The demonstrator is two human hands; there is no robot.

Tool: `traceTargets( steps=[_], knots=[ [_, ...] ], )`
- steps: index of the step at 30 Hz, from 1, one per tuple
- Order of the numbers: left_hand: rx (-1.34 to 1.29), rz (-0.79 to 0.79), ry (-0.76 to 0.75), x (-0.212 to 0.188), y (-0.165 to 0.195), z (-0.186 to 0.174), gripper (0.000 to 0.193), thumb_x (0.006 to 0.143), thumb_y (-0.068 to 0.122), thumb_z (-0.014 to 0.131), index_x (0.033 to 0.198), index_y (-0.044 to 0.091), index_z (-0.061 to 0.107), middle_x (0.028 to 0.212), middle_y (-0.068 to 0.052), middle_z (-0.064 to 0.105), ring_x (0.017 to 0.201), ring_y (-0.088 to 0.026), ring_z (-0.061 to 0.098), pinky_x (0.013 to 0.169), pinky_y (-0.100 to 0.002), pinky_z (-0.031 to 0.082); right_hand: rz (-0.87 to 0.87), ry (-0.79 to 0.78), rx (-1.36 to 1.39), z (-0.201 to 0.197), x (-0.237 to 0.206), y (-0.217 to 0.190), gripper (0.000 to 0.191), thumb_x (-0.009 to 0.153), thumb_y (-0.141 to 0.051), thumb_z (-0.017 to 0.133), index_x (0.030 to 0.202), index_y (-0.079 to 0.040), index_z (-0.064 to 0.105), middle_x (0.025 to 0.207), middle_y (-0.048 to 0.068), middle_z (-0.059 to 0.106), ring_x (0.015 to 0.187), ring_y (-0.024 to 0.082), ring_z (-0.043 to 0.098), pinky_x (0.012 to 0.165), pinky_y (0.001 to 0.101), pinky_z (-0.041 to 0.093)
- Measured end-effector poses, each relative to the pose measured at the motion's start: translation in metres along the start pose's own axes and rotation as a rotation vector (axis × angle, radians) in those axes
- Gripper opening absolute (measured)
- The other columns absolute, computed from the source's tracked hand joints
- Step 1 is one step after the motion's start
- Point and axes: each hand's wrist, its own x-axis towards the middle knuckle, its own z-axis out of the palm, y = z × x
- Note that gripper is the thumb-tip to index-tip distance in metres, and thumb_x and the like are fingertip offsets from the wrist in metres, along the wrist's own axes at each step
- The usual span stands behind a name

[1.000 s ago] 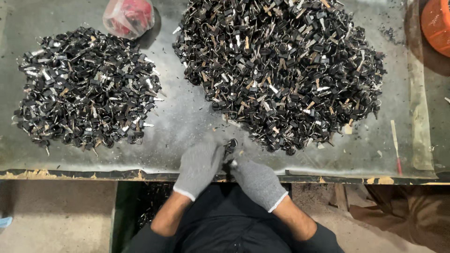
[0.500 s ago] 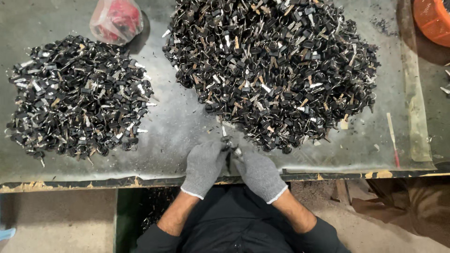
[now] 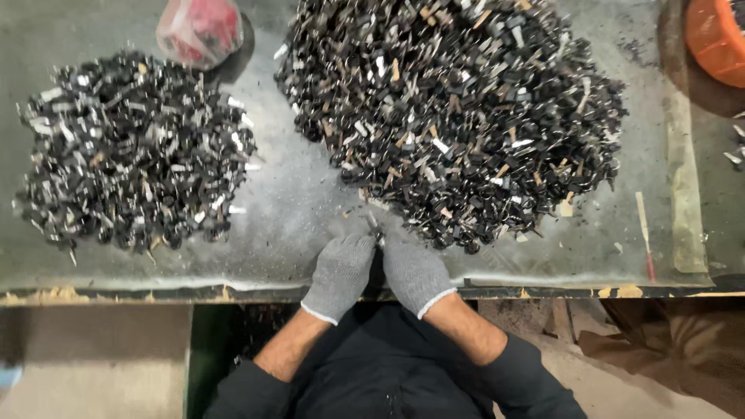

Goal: The person, wearing gray work gloves, picks small black metal parts one at a time from a large pile on the workbench, turns and handles each piece in both hands, and places it aside, working through the pile piece by piece across the whole clip.

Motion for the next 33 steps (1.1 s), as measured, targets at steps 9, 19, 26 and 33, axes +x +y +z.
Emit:
traceTargets(
  steps=[9, 19, 26, 33],
  knots=[
    [0.020, -0.100, -0.016, -0.003, 0.005, 0.004, 0.018, 0.088, 0.010, 0.068, 0.106, 0.008, 0.066, 0.090, -0.012, 0.066, 0.078, -0.034, 0.064, 0.070, -0.046, 0.050, -0.025, 0.255, 0.046, -0.009, -0.013, -0.006, 0.059, 0.097, -0.017, 0.055, 0.149, 0.007, 0.040, 0.083, 0.020, 0.072, 0.069, 0.035, 0.073, 0.055, 0.0465, 0.059],
    [-0.077, -0.159, 0.034, -0.004, 0.016, -0.007, 0.045, 0.079, 0.001, 0.064, 0.123, 0.010, 0.066, 0.091, -0.013, 0.067, 0.080, -0.034, 0.065, 0.074, -0.045, 0.053, -0.060, 0.154, 0.055, 0.006, -0.015, -0.008, 0.030, 0.102, -0.015, 0.055, 0.128, -0.001, 0.055, 0.096, 0.018, 0.072, 0.077, 0.031, 0.074, 0.060, 0.0426, 0.060],
    [-0.053, -0.235, 0.052, -0.006, 0.014, -0.009, 0.035, 0.082, 0.008, 0.069, 0.117, 0.006, 0.067, 0.082, -0.011, 0.065, 0.071, -0.033, 0.065, 0.064, -0.046, 0.051, -0.209, 0.142, 0.381, -0.004, 0.001, 0.012, 0.031, 0.094, -0.022, 0.065, 0.119, -0.003, 0.062, 0.095, 0.022, 0.073, 0.085, 0.042, 0.072, 0.073, 0.0507, 0.058],
    [-0.003, -0.251, 0.098, -0.005, 0.020, -0.012, 0.014, 0.084, 0.019, 0.076, 0.086, 0.010, 0.066, 0.077, -0.010, 0.064, 0.067, -0.034, 0.065, 0.060, -0.047, 0.050, -0.221, 0.277, 0.006, 0.019, -0.021, 0.011, 0.023, 0.093, -0.011, 0.059, 0.114, -0.002, 0.061, 0.094, 0.019, 0.071, 0.081, 0.036, 0.074, 0.064, 0.0449, 0.061]
  ],
)
